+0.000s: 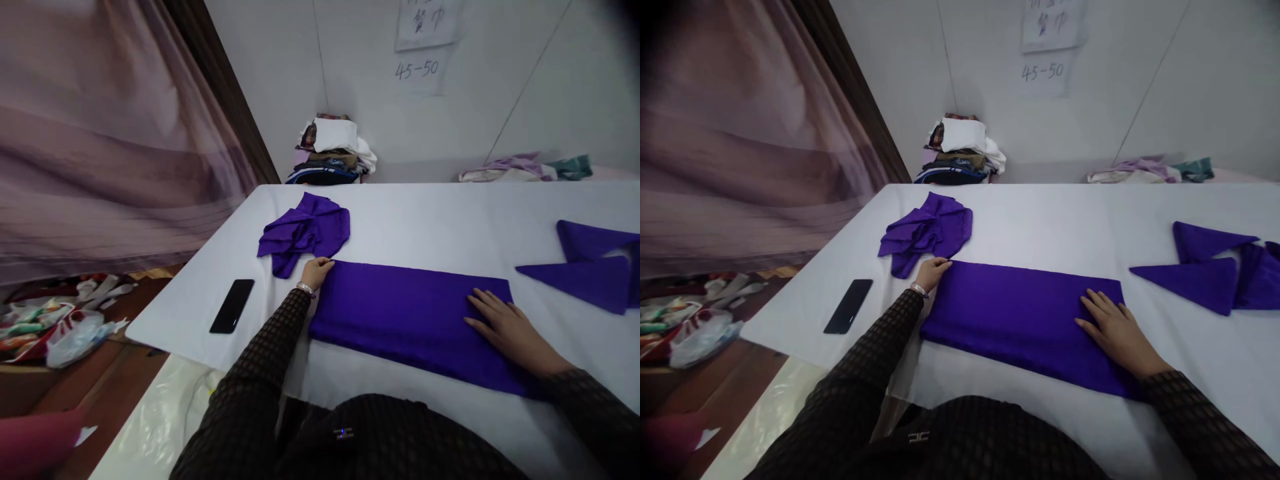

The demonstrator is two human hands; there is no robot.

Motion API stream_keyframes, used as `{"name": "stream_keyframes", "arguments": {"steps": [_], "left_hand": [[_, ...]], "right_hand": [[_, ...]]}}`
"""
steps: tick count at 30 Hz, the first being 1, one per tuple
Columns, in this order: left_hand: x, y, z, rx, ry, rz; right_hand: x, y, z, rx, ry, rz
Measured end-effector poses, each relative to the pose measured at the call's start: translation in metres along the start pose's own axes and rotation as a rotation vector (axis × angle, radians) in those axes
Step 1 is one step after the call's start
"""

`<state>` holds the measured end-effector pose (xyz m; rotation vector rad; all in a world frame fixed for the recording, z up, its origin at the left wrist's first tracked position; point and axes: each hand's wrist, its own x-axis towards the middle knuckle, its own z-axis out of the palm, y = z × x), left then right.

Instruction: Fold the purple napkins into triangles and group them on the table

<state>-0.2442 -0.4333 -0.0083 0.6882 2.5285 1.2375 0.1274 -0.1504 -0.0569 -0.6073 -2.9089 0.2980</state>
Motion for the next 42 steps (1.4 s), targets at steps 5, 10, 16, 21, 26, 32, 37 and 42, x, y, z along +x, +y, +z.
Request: {"name": "stream_keyframes", "arguments": {"steps": [5,10,16,21,26,32,37,42], "left_hand": [[-0.001,0.004,-0.005,0.012,-0.018,0.029],[0.005,0.0,-0.011,0.086,0.004,0.005],[0.009,-0.001,-0.014,0.049,-0.006,-0.035],[0.005,0.006,-0.014,0.044,-0.012,-0.048],[0.008,0.006,-0.014,0.067,0.001,-0.017],[0.008,0.01,-0.008,0.154,-0.039,0.008],[0.007,0.007,0.0,0.172,-0.086,0.026],[0.005,0.002,0.003,0.099,-0.093,0.036]], "right_hand": [[0.0,0.022,-0.019,0.095,0.082,0.066],[0.024,0.035,-0.051,0.147,0.189,0.387],[0.048,0.031,-0.052,0.182,0.135,0.57],[0.052,0.03,-0.043,0.192,0.129,0.61],[0.053,0.033,-0.046,0.191,0.122,0.622],[0.047,0.036,-0.052,0.177,0.088,0.595],[0.046,0.053,-0.043,0.101,0.028,0.587],[0.046,0.065,-0.039,0.079,-0.005,0.631]]}}
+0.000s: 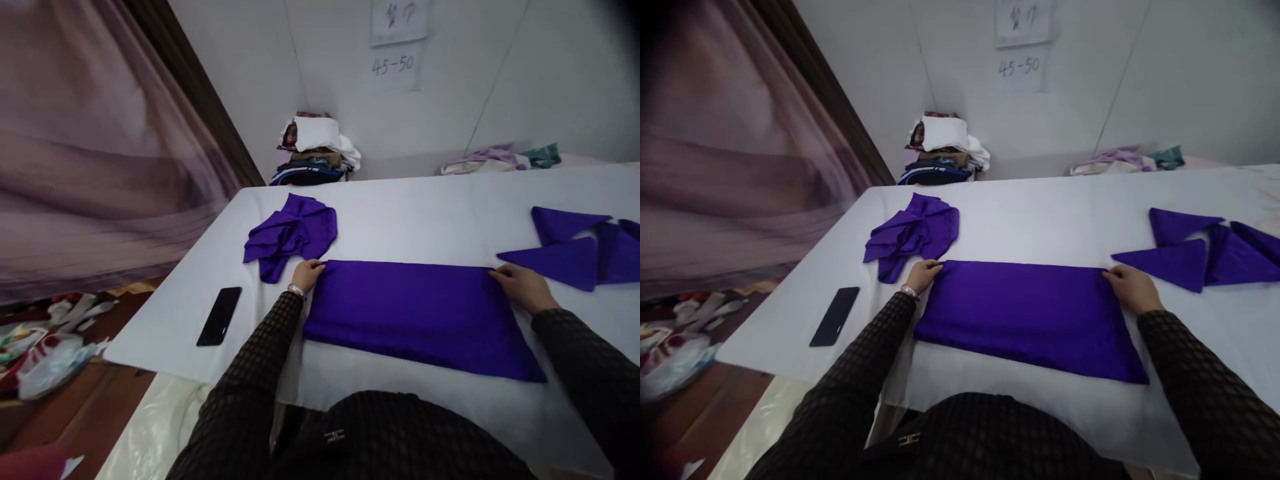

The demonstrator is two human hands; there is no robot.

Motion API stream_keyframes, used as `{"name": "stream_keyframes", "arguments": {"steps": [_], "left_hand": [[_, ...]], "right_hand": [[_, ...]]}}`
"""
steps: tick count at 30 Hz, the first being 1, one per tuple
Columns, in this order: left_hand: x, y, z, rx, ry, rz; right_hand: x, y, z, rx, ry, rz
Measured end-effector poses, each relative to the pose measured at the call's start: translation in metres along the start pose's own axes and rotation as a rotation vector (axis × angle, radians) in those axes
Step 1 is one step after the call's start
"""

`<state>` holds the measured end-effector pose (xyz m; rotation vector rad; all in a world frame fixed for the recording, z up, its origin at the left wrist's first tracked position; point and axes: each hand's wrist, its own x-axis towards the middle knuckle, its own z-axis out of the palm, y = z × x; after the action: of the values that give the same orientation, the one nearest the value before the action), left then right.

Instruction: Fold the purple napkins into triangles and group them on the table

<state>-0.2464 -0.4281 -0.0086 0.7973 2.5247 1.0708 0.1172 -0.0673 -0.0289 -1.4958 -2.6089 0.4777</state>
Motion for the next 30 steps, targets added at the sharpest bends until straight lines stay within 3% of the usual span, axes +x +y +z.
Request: {"name": "stream_keyframes", "arguments": {"steps": [7,12,19,23,26,30], "left_hand": [[0.003,0.004,0.01,-0.144,-0.044,0.042],[-0.012,0.014,0.002,-0.286,-0.065,0.06],[-0.058,0.032,-0.029,-0.569,-0.345,0.036],[-0.07,0.037,-0.04,-0.631,-0.466,0.014],[-0.06,0.036,-0.032,-0.565,-0.408,0.018],[-0.027,0.03,-0.004,-0.089,-0.155,0.048]], "right_hand": [[0.005,0.005,0.0,0.025,0.02,-0.008],[-0.004,0.005,-0.002,0.131,0.086,-0.002],[-0.02,0.006,-0.004,0.329,0.224,0.043],[-0.03,0.008,-0.01,0.463,0.302,0.059],[-0.037,0.006,-0.016,0.591,0.314,0.105],[-0.037,0.003,-0.015,0.808,0.301,0.199]]}}
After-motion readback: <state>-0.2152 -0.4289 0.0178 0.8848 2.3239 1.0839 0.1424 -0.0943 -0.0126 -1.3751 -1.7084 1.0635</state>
